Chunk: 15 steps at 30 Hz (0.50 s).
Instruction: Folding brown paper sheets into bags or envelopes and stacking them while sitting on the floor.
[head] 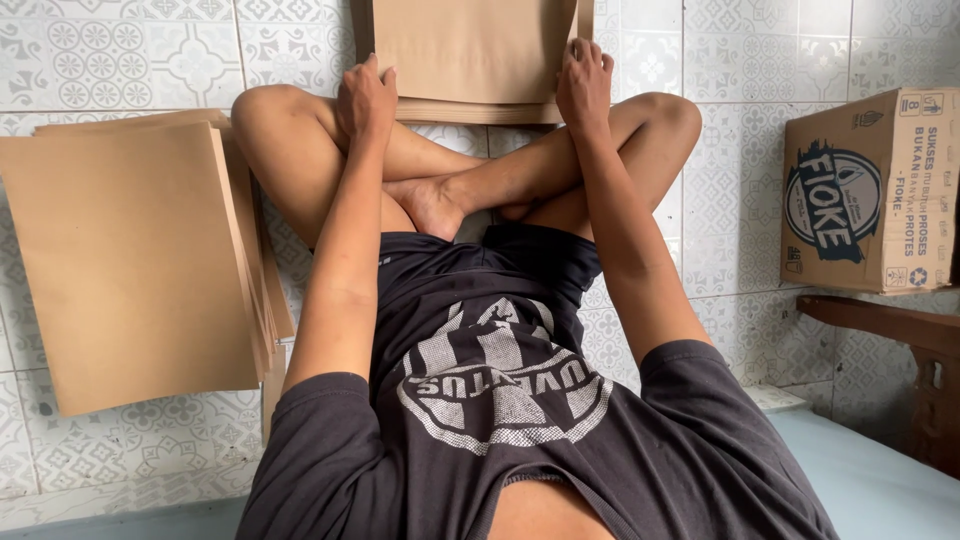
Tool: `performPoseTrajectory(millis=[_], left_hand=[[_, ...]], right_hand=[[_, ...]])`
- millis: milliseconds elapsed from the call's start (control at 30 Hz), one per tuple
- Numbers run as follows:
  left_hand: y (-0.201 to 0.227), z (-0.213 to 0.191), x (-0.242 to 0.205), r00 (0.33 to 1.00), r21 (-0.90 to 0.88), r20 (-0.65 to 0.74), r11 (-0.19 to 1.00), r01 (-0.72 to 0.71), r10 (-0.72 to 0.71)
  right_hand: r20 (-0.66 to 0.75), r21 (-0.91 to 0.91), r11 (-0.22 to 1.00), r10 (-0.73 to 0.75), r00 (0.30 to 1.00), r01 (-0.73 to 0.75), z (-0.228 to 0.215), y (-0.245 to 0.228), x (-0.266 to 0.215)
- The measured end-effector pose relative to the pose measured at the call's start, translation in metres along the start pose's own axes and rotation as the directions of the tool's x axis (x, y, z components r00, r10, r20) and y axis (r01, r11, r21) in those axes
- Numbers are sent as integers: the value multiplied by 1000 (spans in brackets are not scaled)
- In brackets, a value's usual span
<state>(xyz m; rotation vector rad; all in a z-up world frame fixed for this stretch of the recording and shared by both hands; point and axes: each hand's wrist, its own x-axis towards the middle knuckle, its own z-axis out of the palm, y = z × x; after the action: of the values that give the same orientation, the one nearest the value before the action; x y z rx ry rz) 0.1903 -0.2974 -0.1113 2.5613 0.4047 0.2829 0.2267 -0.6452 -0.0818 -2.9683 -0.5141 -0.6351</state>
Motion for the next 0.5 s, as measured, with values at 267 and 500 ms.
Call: performPoseTrajectory(millis=[267,500], left_hand=[[8,3,-4,1000,167,20,986,-16,12],[-7,32,1,982,326,-14,929,-175,190]], right_hand=[[177,111,984,119,977,-140,15,7,-4],[161,200,952,201,966,-231,19,10,0]])
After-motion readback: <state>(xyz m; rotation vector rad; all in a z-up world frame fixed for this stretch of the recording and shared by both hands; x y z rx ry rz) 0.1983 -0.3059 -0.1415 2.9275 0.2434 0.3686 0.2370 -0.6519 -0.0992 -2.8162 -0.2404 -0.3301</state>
